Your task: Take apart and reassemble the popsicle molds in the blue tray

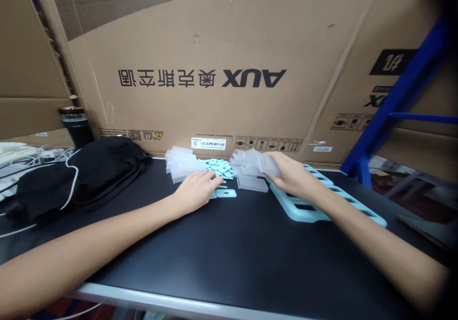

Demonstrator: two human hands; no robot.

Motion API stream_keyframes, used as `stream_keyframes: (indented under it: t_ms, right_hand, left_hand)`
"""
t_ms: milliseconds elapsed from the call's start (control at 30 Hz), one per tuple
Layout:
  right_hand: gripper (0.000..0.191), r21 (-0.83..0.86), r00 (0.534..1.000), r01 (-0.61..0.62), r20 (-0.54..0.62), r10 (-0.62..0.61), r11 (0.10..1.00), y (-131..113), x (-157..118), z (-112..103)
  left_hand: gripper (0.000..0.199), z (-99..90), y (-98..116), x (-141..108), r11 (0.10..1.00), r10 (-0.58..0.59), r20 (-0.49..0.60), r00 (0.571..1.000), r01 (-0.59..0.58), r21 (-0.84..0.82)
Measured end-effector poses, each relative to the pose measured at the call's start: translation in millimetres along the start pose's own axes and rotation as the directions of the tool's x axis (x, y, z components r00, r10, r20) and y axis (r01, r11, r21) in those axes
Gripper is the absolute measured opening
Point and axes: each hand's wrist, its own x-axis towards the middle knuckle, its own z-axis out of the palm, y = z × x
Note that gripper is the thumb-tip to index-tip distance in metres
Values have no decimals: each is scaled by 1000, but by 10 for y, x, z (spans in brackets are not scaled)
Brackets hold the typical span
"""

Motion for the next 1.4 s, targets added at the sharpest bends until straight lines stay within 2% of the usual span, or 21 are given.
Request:
stream_keyframes:
  t_ms: [100, 233, 333, 467, 533, 600, 667, 767, 867, 933, 1000, 1100, 1167, 1300, 1400]
  right_hand:
    - [51, 4, 999, 12, -37, -12, 1000, 37, 2, 20]
    - [56, 25, 999, 25, -40, -24, 999, 6, 8, 26]
    - [57, 67, 999, 11, -34, -9, 998, -33, 15, 31]
    - [47, 140, 999, 30, -25, -27, 990, -62, 31, 44]
    - [38, 174, 999, 4, -41, 3, 985, -59, 42, 50]
    - [38, 241, 993, -85, -58, 102, 967, -39, 50, 59]
    - [42, 383, 968, -229, -8, 252, 895, -7, 51, 73]
    - [46, 652, 890, -403, 116, 440, 643, 36, 44, 97]
    - [44, 819, 840, -404, 156, 519, 408, 40, 40, 113]
    - [43, 860, 813, -393, 160, 560, 325, 29, 42, 123]
    - [42, 877, 784, -388, 152, 602, 284, 26, 43, 144]
    - [39, 876, 754, -401, 148, 640, 269, 55, 38, 199]
    - [37, 863, 750, -409, 131, 648, 299, 90, 36, 223]
    - [37, 855, 778, -340, 22, 628, 392, 108, 40, 134]
    - [35, 854, 818, -296, -5, 575, 428, -8, 36, -13]
  left_hand:
    - [24, -36, 13, 1, 998, 57, -20, 998, -57, -2]
    - [33, -114, 92, -9, 996, 49, -50, 998, -53, -70]
    - [33, -153, 174, -23, 992, 57, -43, 997, -62, -113]
    - [25, -190, 246, -35, 978, 118, -17, 993, -119, -172]
    - [22, -208, 273, -41, 965, 151, -13, 988, -150, -214]
    - [19, -219, 307, -52, 951, 166, -14, 986, -164, -261]
    - [18, -221, 349, -68, 935, 176, -9, 984, -171, -310]
    - [20, -213, 405, -90, 915, 193, 7, 981, -177, -362]
    - [22, -207, 424, -93, 908, 189, 15, 982, -169, -384]
    - [21, -211, 416, -85, 902, 182, 20, 983, -159, -401]
    - [19, -216, 404, -73, 899, 170, 29, 985, -143, -413]
    - [17, -218, 395, -64, 907, 146, 40, 989, -117, -404]
    - [17, -208, 396, -66, 916, 123, 43, 992, -97, -390]
    - [24, -178, 398, -77, 927, 55, 48, 997, -34, -373]
    - [25, -165, 394, -80, 926, 32, 58, 998, -8, -377]
